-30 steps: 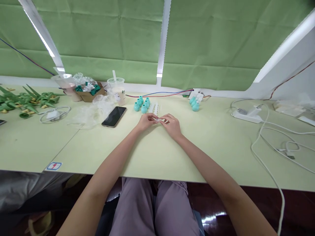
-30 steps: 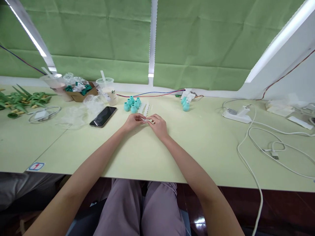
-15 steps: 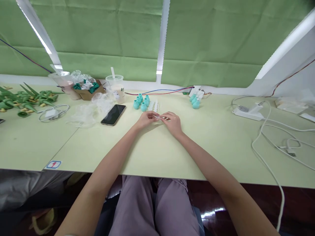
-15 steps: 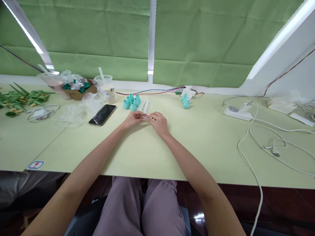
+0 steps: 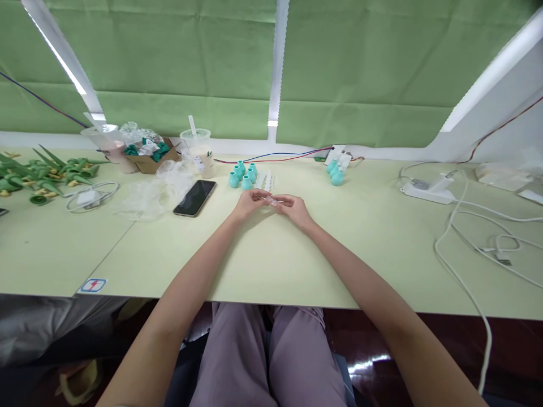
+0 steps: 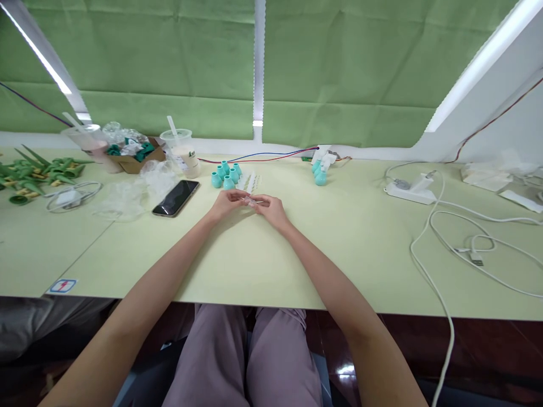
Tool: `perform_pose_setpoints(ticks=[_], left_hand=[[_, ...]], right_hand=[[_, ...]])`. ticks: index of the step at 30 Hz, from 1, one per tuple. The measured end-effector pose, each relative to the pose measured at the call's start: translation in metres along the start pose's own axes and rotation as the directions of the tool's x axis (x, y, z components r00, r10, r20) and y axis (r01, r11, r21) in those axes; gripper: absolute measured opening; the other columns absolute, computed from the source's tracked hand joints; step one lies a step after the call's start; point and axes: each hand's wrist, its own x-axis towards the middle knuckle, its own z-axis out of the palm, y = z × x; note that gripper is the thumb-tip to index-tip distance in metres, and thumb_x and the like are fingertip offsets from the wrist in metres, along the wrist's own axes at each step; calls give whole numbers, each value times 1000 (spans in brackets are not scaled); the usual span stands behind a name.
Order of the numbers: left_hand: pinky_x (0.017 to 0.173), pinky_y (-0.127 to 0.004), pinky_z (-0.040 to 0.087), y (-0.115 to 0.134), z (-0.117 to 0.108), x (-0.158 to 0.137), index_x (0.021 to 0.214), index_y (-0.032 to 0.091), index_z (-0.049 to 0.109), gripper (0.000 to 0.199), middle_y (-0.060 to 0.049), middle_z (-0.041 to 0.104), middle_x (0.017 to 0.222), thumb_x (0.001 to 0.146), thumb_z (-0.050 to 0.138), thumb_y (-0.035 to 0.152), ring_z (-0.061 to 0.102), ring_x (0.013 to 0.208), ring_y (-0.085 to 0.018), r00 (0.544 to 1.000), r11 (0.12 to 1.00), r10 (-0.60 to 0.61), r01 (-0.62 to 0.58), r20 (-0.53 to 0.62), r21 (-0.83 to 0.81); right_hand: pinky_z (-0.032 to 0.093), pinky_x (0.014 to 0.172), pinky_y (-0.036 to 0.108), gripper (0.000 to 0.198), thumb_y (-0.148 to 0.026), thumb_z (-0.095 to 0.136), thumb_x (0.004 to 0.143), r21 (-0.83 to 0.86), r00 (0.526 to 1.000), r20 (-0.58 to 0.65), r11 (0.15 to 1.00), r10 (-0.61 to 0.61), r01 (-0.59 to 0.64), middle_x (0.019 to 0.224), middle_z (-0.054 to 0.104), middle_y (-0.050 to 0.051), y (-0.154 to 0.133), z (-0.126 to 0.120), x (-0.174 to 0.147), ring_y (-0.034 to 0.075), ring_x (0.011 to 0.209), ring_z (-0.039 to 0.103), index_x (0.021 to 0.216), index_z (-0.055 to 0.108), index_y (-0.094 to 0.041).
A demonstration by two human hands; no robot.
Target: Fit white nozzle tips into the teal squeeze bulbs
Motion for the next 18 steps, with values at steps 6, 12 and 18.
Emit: perform_pose_setpoints(ticks=[6, 12, 18], left_hand=[[74, -30, 50, 5, 10, -1, 84, 12, 63, 40, -9, 68, 83, 58, 77, 39, 63, 73, -15, 999, 999, 27, -27, -26, 31], [67, -28, 49, 6, 13, 2, 82, 13, 59, 33, -6, 67, 79, 56, 76, 27, 62, 68, -13, 996, 996, 65, -60, -66, 70], [75, -32, 50, 5, 10, -2, 80, 13, 65, 26, -8, 69, 83, 62, 73, 30, 64, 76, -16, 998, 998, 45, -43, -48, 38]], right_hand=[[53, 78, 32, 41, -39, 78, 56, 88, 998, -20, 995, 55, -53, 83, 70, 5, 8, -2, 6, 17, 79, 66, 90, 66, -18], [53, 77, 31, 45, -35, 82, 49, 111, 998, -24, 992, 61, -58, 81, 69, 3, 8, -2, 10, 16, 76, 66, 87, 62, -19], [56, 74, 33, 44, -38, 79, 57, 207, 989, 36, 967, 143, -147, 84, 70, 4, 5, -3, 6, 15, 75, 66, 94, 65, -20]])
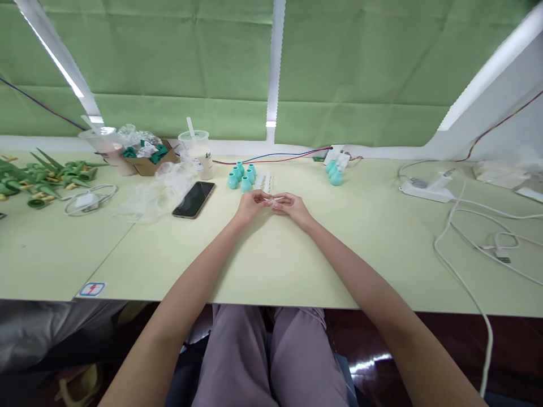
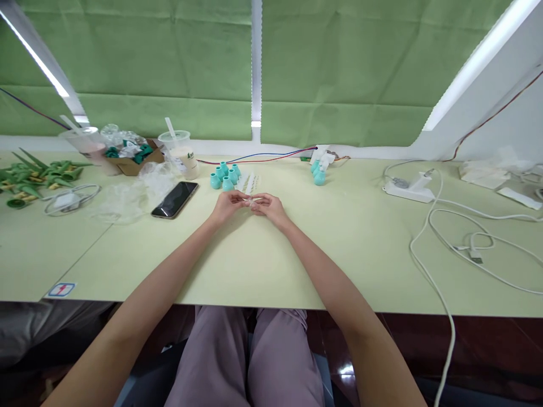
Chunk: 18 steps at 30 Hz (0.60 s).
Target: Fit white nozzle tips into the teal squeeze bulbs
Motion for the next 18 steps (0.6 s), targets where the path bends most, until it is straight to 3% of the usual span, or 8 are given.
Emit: perform_pose_setpoints(ticks=[5, 12, 18], left_hand=[[76, -32, 49, 2, 2, -2, 81, 15, 70, 19, -9, 69, 86, 70, 68, 30, 63, 80, -17, 997, 996, 81, -80, -18, 48], [80, -33, 47, 5, 6, -5, 79, 19, 72, 14, -8, 66, 88, 72, 68, 30, 61, 85, -17, 985, 983, 175, -175, 8, 62], [72, -26, 46, 7, 3, -5, 84, 23, 73, 16, -7, 55, 103, 72, 68, 32, 56, 90, -15, 983, 957, 181, -167, -41, 239]], right_hand=[[54, 83, 32, 42, -35, 77, 62, 52, 998, 51, 998, 28, -31, 92, 71, 4, -2, -3, -1, 14, 81, 66, 100, 67, -21], [52, 89, 33, 35, -30, 80, 58, 81, 994, 74, 993, 79, -85, 94, 71, 5, -6, -6, -3, 16, 85, 67, 88, 72, -17], [53, 87, 34, 34, -33, 81, 57, 100, 997, 67, 994, 33, -40, 94, 71, 5, 0, -2, -1, 16, 81, 67, 86, 72, -17]])
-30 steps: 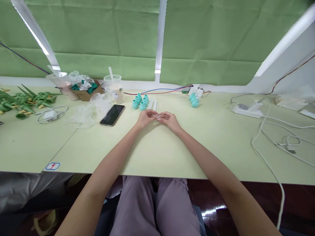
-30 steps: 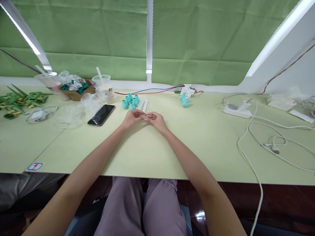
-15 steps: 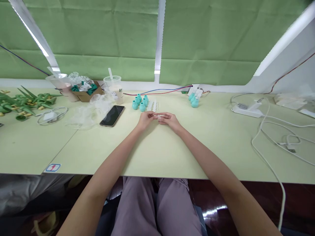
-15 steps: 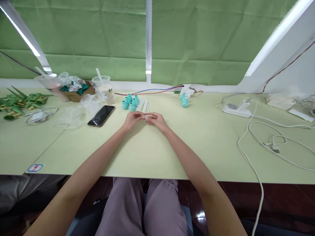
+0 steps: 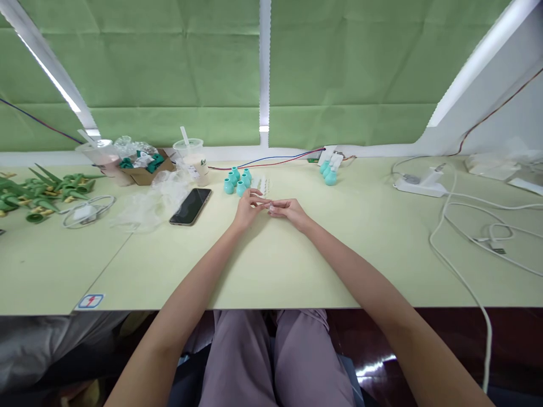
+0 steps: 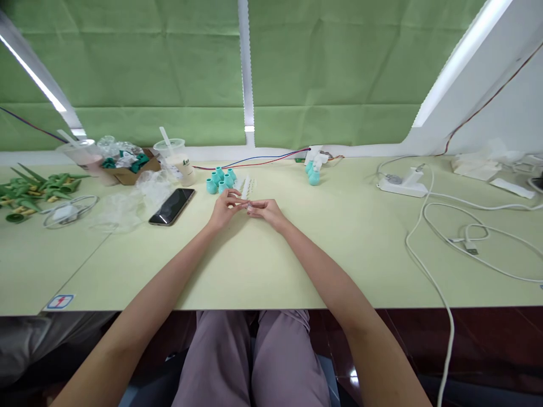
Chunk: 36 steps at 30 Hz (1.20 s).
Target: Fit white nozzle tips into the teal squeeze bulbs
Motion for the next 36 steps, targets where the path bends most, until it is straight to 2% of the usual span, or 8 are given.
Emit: perform_pose_setpoints(ticks=[4, 12, 20, 24, 26, 29, 31, 36], left_hand=[[67, -25, 44, 0, -2, 2, 83, 22, 73, 18, -6, 53, 98, 72, 68, 35, 53, 91, -15, 1000, 1000, 9, -9, 4, 27], [64, -23, 41, -1, -2, 1, 91, 23, 72, 24, -6, 56, 97, 77, 63, 39, 53, 92, -15, 1000, 999, 21, -21, 12, 44], [64, -23, 41, 0, -1, 0, 90, 22, 72, 21, -6, 59, 95, 76, 64, 35, 54, 92, -16, 999, 998, 29, -31, 38, 53], [64, -23, 44, 1, -3, 1, 96, 23, 71, 25, -6, 58, 101, 75, 64, 35, 55, 86, -14, 1000, 997, -2, 1, 13, 78], [65, -23, 45, -1, -6, 2, 98, 23, 70, 27, -6, 57, 103, 75, 64, 35, 55, 80, -12, 1000, 996, -10, 12, -28, 85], [65, -24, 45, -6, -13, 5, 96, 21, 70, 23, -6, 57, 101, 77, 62, 33, 55, 75, -11, 993, 994, -4, 17, -121, 105], [64, -24, 45, -12, -19, 7, 93, 20, 70, 20, -6, 58, 99, 78, 61, 30, 54, 73, -11, 982, 992, -5, 29, -190, 125], [64, -25, 44, -29, -31, 11, 85, 19, 71, 15, -6, 60, 96, 77, 59, 24, 53, 69, -11, 952, 987, -37, 82, -303, 138]], right_hand=[[53, 87, 36, 36, -36, 81, 57, -12, 1000, 29, 1000, -11, 11, 95, 71, 5, 0, -1, 0, 16, 81, 67, 87, 72, -19], [47, 95, 38, 42, -42, 75, 64, 16, 997, 77, 1000, -16, 15, 103, 69, 5, -4, -1, -2, 20, 99, 63, 98, 69, -21], [49, 90, 35, 41, -44, 74, 64, -71, 996, 77, 996, -41, 47, 95, 70, 5, -6, -2, -4, 19, 92, 63, 96, 71, -18], [51, 82, 34, 41, -47, 73, 63, -89, 999, 1, 995, -41, 41, 92, 70, 6, -4, -1, 0, 18, 83, 65, 92, 70, -18], [51, 80, 33, 44, -46, 71, 64, -119, 995, -66, 991, -73, 65, 95, 69, 6, -5, -4, 3, 17, 84, 64, 99, 67, -20], [48, 82, 31, 44, -39, 66, 69, -325, 960, -187, 935, -210, 141, 101, 67, 5, -8, -19, 7, 17, 93, 61, 110, 63, -23], [46, 84, 32, 37, -33, 63, 70, -503, 911, -272, 853, -309, 139, 102, 66, 4, -10, -35, 7, 17, 92, 60, 105, 64, -22], [44, 86, 33, 26, -25, 58, 70, -723, 807, -430, 689, -404, -40, 97, 68, 2, -11, -77, 6, 17, 88, 62, 95, 64, -23]])
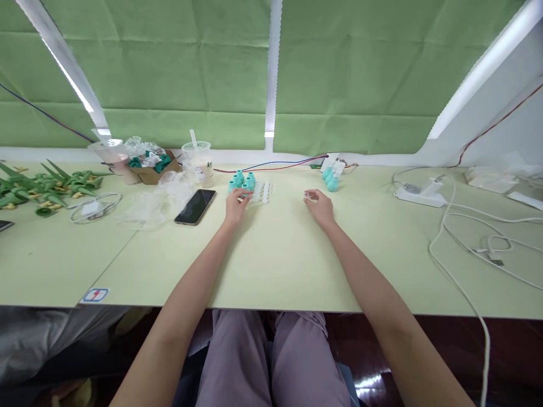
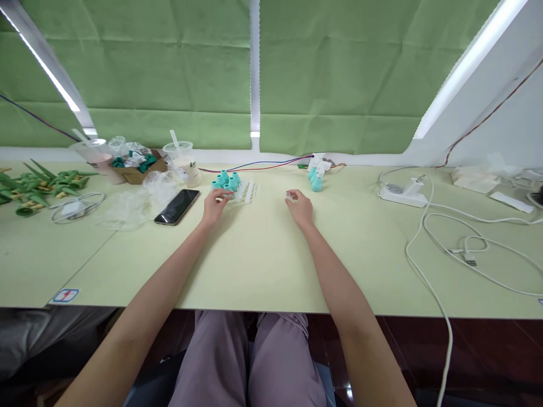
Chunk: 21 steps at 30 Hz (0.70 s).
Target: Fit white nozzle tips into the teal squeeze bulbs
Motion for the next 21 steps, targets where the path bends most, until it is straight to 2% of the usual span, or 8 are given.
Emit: perform_pose_setpoints(ticks=[4, 10, 13, 15, 18, 21], left_hand=[[68, -27, 45, -7, -1, 2, 83, 19, 71, 15, -6, 61, 94, 76, 58, 20, 54, 70, -13, 999, 1000, -21, 22, -25, 17], [70, -27, 46, -7, 0, 0, 83, 19, 70, 15, -5, 61, 92, 76, 57, 19, 54, 71, -13, 1000, 1000, -16, 16, -7, 19], [70, -27, 45, -7, -1, 0, 83, 20, 70, 15, -5, 61, 93, 76, 57, 19, 54, 70, -13, 1000, 1000, -13, 13, 4, 10], [71, -28, 45, -8, -1, 0, 83, 20, 70, 14, -5, 60, 93, 77, 57, 20, 54, 70, -13, 1000, 1000, -11, 11, 2, 7], [72, -28, 45, -12, -1, 1, 82, 20, 69, 13, -5, 60, 93, 78, 57, 24, 54, 70, -12, 1000, 1000, -6, 6, -6, 7], [71, -29, 45, -16, 0, 2, 83, 19, 69, 17, -6, 59, 92, 79, 57, 31, 52, 68, -12, 1000, 1000, 4, -4, -2, 25]], right_hand=[[45, 82, 32, 26, -27, 54, 72, -67, 989, -39, 987, 145, -147, 94, 69, 2, 14, -6, 5, 17, 86, 63, 98, 59, -23], [39, 85, 37, 33, -27, 53, 73, -334, 996, 3, 939, 92, -86, 98, 67, 2, 13, -3, 2, 22, 95, 59, 106, 54, -26], [37, 86, 38, 44, -30, 57, 71, -345, 997, -13, 935, 81, -81, 109, 63, 3, 8, -3, -2, 23, 100, 56, 114, 48, -26], [35, 88, 39, 48, -31, 58, 72, -331, 997, -69, 943, 18, -40, 118, 58, 4, 1, -2, -5, 24, 104, 53, 118, 45, -26], [31, 90, 38, 40, -28, 52, 78, -349, 974, -111, 925, -199, 149, 121, 55, 5, -17, 5, -11, 23, 108, 48, 118, 48, -25], [29, 88, 36, 26, -23, 49, 83, -384, 926, 58, 848, -373, 366, 114, 58, 5, -42, 24, -19, 23, 106, 48, 107, 58, -25]])
